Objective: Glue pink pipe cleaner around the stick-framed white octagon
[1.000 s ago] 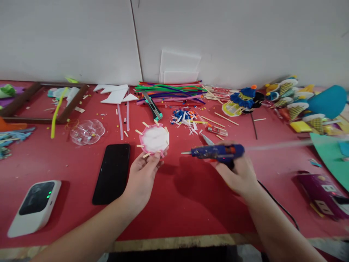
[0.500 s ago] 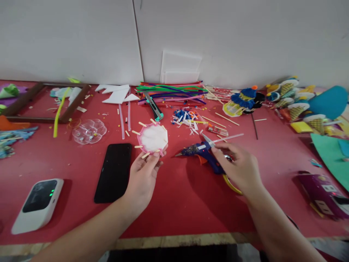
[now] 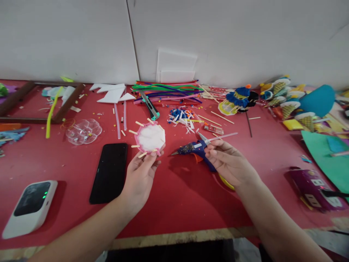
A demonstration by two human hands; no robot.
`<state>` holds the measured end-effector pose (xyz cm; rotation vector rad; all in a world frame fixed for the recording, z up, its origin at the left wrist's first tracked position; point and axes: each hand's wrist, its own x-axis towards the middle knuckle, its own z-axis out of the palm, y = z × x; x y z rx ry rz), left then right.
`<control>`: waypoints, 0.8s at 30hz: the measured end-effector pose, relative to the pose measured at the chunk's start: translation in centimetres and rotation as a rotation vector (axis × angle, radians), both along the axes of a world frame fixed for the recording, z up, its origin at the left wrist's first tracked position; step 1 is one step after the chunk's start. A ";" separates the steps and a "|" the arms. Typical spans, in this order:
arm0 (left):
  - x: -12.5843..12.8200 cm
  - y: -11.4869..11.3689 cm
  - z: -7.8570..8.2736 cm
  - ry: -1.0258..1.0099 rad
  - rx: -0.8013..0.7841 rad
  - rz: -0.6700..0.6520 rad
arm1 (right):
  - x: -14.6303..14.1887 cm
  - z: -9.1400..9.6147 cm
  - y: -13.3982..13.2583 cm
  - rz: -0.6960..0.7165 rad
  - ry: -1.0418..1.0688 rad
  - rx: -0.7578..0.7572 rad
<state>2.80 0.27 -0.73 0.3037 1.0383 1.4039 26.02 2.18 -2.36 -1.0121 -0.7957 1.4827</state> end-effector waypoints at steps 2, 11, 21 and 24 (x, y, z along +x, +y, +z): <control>0.1 0.0 0.0 -0.005 0.009 -0.008 | -0.2 0.0 0.1 0.026 0.006 0.011; -0.1 -0.1 -0.1 -0.033 0.032 -0.012 | -0.8 1.8 0.0 -0.031 -0.029 0.097; -0.2 -0.1 0.0 -0.061 0.052 -0.002 | -2.5 5.3 4.7 -0.011 -0.325 0.344; -0.3 0.0 0.1 -0.067 0.053 -0.008 | -2.8 5.3 7.0 -0.163 -0.594 0.508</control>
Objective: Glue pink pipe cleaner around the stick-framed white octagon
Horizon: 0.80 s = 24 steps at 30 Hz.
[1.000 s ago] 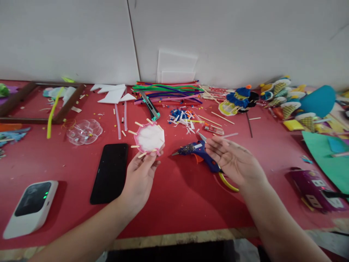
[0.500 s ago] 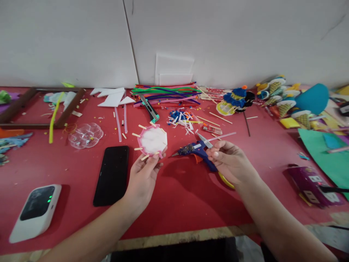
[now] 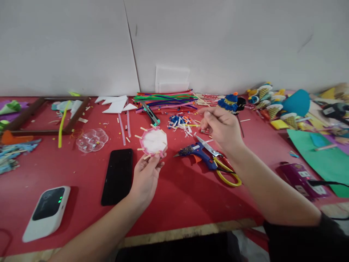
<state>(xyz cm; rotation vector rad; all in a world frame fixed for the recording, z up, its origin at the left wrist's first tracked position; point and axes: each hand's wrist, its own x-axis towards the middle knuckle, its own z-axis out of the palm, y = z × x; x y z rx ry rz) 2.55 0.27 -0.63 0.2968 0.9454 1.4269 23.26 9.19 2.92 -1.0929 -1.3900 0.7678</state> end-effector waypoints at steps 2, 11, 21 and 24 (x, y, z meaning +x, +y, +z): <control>0.0 0.1 0.0 0.003 0.004 -0.003 | 0.0 -0.8 1.4 -0.125 -0.253 0.047; 0.1 -0.1 0.2 0.014 0.004 -0.018 | -1.8 -2.6 -2.3 -0.061 -0.601 0.367; 0.9 -0.9 0.3 0.045 0.013 -0.144 | -5.2 -3.0 -7.0 0.137 -0.609 0.576; 0.8 -1.0 0.2 0.044 0.008 -0.145 | -4.9 -3.5 -6.7 0.165 -0.626 0.576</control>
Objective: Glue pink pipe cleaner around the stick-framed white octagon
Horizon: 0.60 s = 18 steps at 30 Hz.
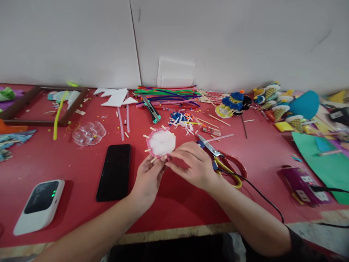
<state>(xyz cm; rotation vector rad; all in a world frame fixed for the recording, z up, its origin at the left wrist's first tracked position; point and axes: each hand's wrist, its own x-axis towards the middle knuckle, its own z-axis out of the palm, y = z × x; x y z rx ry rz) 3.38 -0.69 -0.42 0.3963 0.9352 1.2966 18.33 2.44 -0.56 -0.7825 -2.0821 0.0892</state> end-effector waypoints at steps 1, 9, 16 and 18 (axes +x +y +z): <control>0.0 0.0 0.0 0.002 -0.003 -0.001 | 0.1 -0.1 0.0 0.012 -0.005 0.003; -0.1 0.0 -0.2 0.012 0.007 0.025 | 0.2 -0.2 -0.2 0.009 0.165 -0.184; -0.1 0.0 -0.5 0.065 0.036 0.035 | -0.2 -0.9 -0.5 -0.036 0.469 -0.641; -0.1 0.0 -0.5 0.064 0.039 0.028 | -0.3 -1.2 -0.5 -0.006 0.590 -0.792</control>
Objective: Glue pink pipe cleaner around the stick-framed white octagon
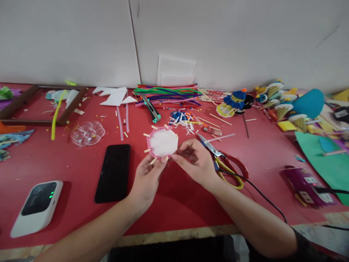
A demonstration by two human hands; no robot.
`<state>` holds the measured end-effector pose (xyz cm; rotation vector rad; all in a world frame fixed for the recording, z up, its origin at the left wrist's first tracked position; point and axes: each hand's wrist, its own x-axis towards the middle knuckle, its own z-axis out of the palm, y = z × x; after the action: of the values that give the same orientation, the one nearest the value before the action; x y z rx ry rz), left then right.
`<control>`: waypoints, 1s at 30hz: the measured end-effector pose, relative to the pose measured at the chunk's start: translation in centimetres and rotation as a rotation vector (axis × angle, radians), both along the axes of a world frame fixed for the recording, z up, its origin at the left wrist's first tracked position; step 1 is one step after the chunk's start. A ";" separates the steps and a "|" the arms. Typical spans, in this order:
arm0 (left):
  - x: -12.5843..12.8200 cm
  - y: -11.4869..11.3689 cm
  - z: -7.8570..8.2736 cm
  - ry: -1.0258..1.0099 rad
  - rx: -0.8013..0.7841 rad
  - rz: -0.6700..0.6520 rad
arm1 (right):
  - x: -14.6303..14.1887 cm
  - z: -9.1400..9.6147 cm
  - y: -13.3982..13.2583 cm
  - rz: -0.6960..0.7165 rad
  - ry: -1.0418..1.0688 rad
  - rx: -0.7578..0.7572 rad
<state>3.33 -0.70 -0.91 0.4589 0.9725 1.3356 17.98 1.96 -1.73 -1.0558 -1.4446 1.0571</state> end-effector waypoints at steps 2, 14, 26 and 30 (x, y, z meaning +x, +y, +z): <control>0.0 0.0 0.1 -0.003 -0.002 -0.012 | -0.1 -0.1 0.1 0.019 0.095 -0.076; -0.1 -0.1 -0.1 0.040 0.016 -0.041 | -0.2 -0.4 0.3 0.118 0.150 -0.178; -0.5 -0.1 -0.6 0.143 0.104 -0.061 | -0.5 0.2 -0.4 0.062 0.085 -0.140; -0.4 -0.2 -0.2 0.147 0.110 -0.060 | -0.7 0.2 -0.5 0.033 0.087 -0.117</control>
<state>2.95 -0.91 -1.14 0.6736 1.0008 1.3191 17.30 1.43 -1.49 -1.0582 -1.3477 1.2089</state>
